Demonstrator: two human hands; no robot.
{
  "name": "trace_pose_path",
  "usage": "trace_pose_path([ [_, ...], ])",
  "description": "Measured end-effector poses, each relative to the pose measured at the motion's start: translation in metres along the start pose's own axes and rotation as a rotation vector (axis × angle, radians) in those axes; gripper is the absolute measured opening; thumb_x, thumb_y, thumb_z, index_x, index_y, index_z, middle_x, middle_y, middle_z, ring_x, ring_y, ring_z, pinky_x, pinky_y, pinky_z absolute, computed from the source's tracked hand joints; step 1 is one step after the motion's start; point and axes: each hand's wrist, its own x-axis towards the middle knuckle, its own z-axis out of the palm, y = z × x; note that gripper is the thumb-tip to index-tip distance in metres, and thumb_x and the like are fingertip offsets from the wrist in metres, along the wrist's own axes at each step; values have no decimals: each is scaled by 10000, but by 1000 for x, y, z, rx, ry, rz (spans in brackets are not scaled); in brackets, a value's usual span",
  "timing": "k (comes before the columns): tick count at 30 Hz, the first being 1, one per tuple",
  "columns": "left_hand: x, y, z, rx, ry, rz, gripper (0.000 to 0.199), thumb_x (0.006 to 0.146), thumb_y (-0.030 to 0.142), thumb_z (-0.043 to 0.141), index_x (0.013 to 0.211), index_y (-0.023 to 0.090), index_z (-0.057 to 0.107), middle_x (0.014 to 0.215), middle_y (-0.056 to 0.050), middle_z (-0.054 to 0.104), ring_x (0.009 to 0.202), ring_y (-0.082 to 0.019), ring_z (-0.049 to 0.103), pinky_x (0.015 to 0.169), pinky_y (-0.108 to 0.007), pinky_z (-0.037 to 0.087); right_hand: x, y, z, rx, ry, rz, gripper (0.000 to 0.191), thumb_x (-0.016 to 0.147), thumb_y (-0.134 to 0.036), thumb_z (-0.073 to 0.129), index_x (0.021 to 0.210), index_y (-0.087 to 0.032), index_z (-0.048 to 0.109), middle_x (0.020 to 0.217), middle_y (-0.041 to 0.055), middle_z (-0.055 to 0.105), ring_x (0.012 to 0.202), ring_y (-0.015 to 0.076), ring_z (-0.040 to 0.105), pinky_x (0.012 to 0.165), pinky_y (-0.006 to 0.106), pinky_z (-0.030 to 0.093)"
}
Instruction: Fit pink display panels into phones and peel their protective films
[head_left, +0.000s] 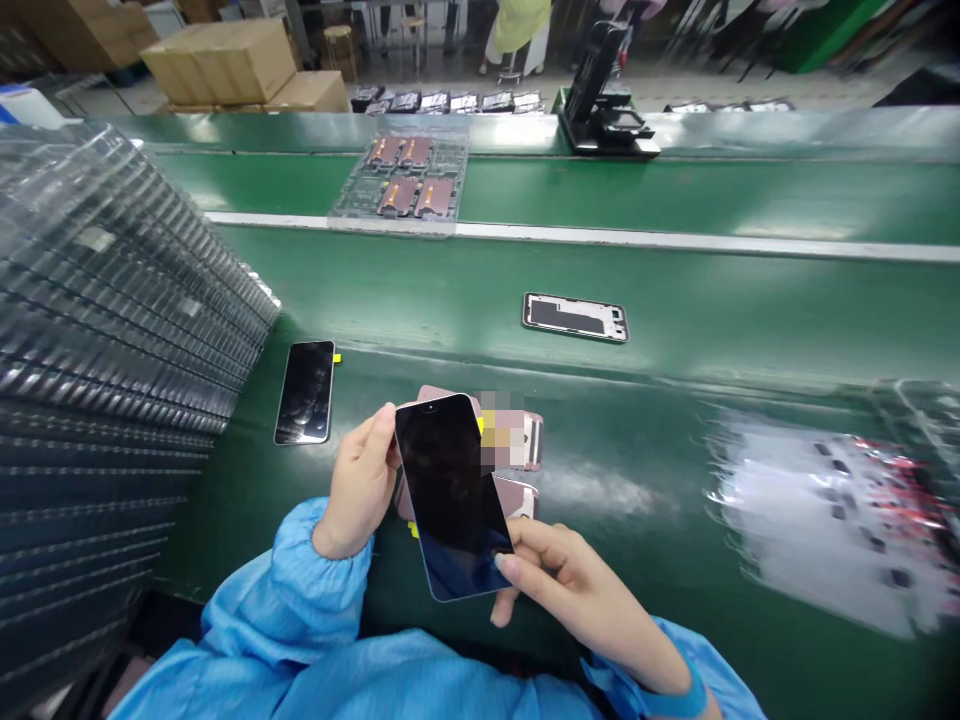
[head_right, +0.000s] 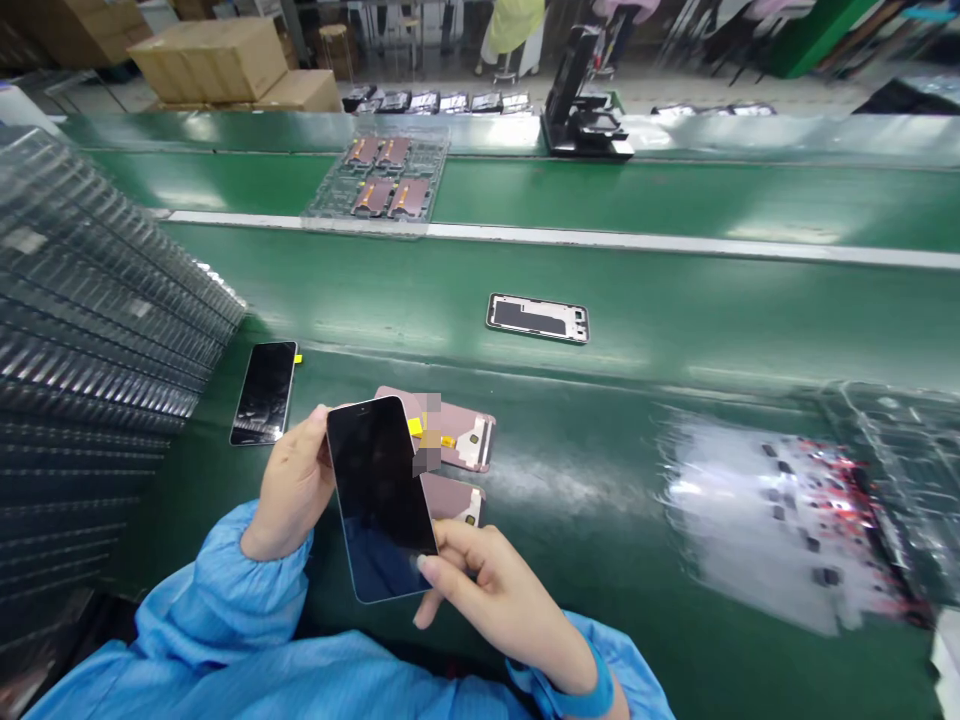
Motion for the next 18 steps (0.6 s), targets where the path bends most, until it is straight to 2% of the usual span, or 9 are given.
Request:
trace_pose_path([
  [2, 1, -2, -1, 2, -7, 23, 355, 843, 502, 670, 837, 158, 758, 748, -12, 710, 747, -136, 633, 742, -250, 507, -2, 1, 0, 2, -13, 6, 414, 965, -553, 465, 922, -178, 636, 624, 29, 762, 505, 145, 565, 615, 281, 395],
  [5, 2, -6, -5, 22, 18, 48, 391, 837, 498, 677, 645, 157, 660, 584, 35, 558, 581, -85, 483, 595, -221, 414, -4, 3, 0, 6, -34, 15, 414, 966, -553, 466, 944, -182, 649, 625, 31, 761, 542, 164, 591, 649, 297, 403],
  [8, 2, -9, -8, 57, 33, 61, 440, 848, 496, 664, 585, 155, 577, 551, 53, 464, 537, -69, 384, 537, -219, 333, -3, 4, 0, 28, -59, 22, 403, 971, -539, 467, 974, -183, 655, 625, 29, 761, 587, 178, 609, 701, 314, 413],
  [11, 3, -8, -8, 57, 32, 69, 433, 841, 480, 680, 575, 153, 580, 537, 58, 454, 526, -65, 382, 528, -214, 328, -1, 4, -1, 37, -60, 22, 387, 974, -525, 470, 952, -184, 652, 640, 33, 766, 627, 186, 625, 735, 322, 423],
  [14, 4, -2, -5, -56, -95, -56, 443, 876, 557, 589, 705, 164, 704, 632, 7, 623, 613, -111, 553, 593, -230, 436, -1, 1, -1, 38, -33, 20, 395, 965, -532, 484, 937, -177, 656, 630, 38, 762, 599, 180, 624, 712, 318, 440],
  [16, 6, 5, -4, -111, -204, -181, 475, 896, 589, 521, 959, 183, 759, 882, -51, 742, 796, -181, 663, 689, -272, 505, -1, -1, -1, 56, -24, 18, 406, 958, -534, 496, 957, -166, 668, 621, 41, 757, 596, 181, 642, 703, 317, 463],
  [18, 10, 15, -4, -56, -247, -256, 416, 876, 502, 598, 1136, 203, 726, 1073, -70, 744, 895, -206, 683, 715, -275, 524, -1, 1, 0, 92, -3, 8, 438, 970, -535, 469, 1030, -152, 673, 628, 47, 755, 620, 196, 683, 715, 329, 502],
])
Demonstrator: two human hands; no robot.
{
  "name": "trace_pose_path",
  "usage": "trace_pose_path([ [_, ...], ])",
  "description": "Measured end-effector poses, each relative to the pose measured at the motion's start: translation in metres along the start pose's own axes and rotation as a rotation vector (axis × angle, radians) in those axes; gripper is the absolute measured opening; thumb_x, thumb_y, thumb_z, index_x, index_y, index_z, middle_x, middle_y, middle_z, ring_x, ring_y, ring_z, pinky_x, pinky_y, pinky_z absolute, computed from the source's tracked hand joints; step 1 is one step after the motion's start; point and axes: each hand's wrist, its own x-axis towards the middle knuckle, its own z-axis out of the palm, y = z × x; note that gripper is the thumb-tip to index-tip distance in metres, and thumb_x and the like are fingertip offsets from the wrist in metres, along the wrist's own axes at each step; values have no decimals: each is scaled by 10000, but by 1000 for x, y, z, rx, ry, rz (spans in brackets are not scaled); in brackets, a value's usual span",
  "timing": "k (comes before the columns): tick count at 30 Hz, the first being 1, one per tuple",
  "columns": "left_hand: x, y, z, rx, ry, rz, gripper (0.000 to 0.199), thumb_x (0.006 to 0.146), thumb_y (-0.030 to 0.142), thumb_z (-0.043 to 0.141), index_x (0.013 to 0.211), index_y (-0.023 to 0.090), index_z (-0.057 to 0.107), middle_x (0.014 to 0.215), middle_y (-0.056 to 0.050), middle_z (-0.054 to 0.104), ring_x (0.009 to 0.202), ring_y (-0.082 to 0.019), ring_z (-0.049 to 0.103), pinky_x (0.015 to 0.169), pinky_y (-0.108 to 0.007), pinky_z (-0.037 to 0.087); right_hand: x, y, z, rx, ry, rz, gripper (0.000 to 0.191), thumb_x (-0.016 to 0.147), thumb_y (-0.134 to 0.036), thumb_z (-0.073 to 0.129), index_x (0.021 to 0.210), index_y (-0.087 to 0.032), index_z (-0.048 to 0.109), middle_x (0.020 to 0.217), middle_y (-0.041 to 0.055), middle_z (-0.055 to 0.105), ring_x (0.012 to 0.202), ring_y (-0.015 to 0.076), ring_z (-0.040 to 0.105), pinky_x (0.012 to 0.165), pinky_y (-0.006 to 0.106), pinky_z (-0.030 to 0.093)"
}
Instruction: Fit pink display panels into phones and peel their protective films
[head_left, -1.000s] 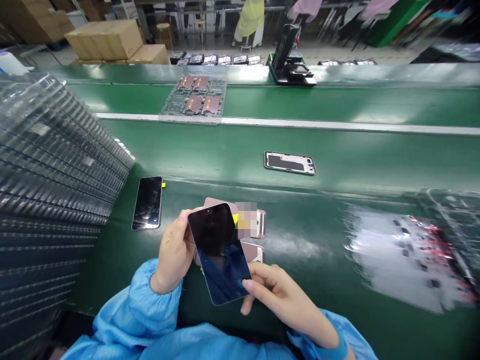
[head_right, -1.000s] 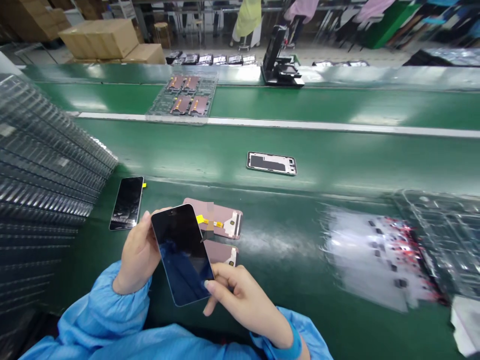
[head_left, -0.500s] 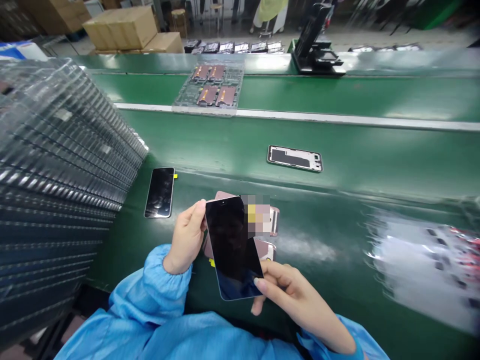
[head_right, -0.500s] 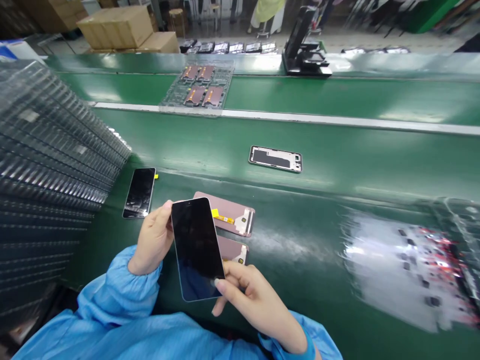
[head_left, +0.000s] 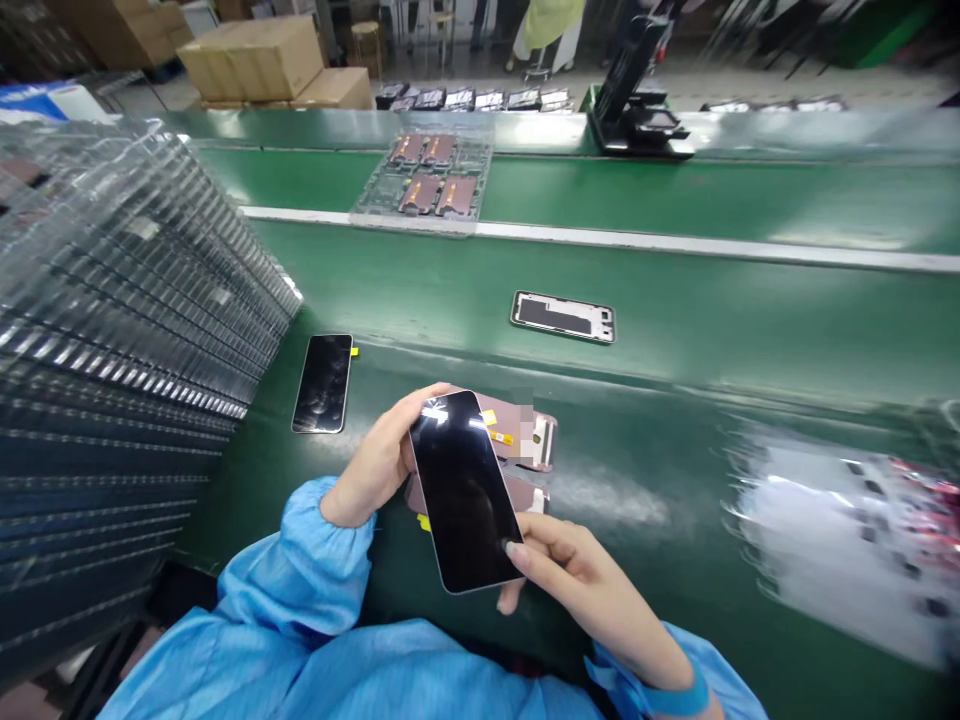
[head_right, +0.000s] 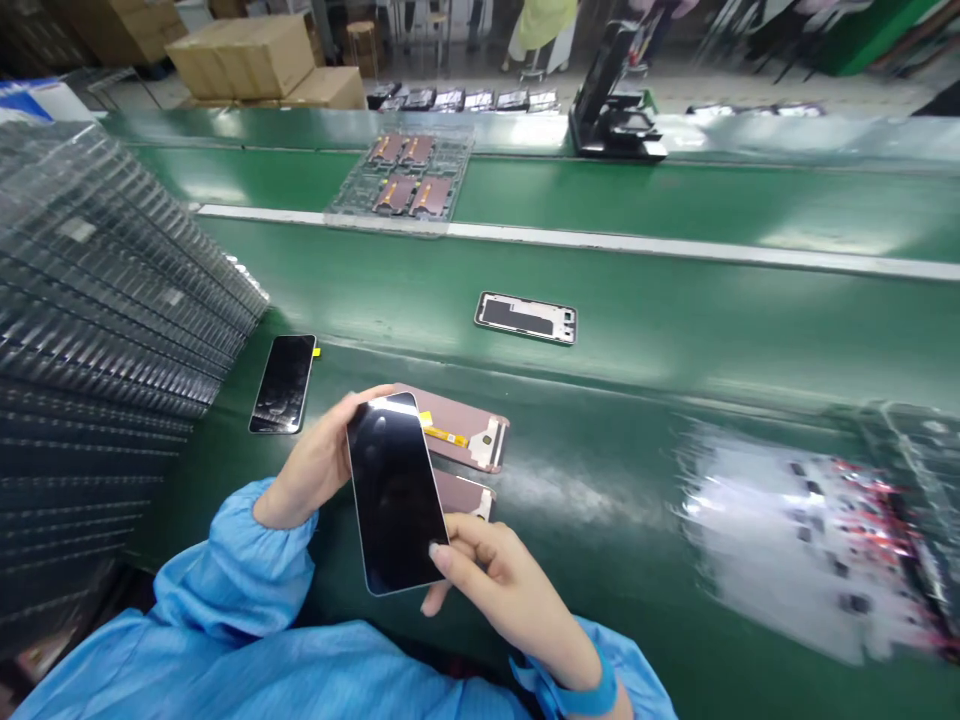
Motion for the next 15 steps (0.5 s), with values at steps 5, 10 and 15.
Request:
trace_pose_path([
  [5, 27, 41, -6, 135, 88, 126, 333, 822, 278, 672, 1134, 168, 706, 962, -77, 737, 738, -161, 663, 602, -255, 542, 10, 20, 3, -312, 480, -250, 412, 1005, -461, 413, 1247, -189, 607, 987, 111, 771, 911, 254, 732, 827, 399, 577],
  [10, 99, 85, -17, 212, 348, 342, 370, 836, 66, 493, 1183, 173, 568, 879, -43, 678, 713, -142, 632, 662, -326, 579, 25, 38, 13, -1073, 465, -597, 369, 950, -341, 568, 1246, -124, 610, 1309, 189, 634, 1206, 356, 585, 979, 543, 503],
  [15, 163, 109, -38, 301, 461, 438, 433, 898, 43, 414, 1314, 164, 418, 1091, -86, 627, 863, -153, 623, 833, -391, 553, 32, 41, 25, -1259, 407, -591, 391, 912, -317, 639, 1244, -112, 607, 1278, 168, 653, 1160, 324, 603, 972, 517, 500],
])
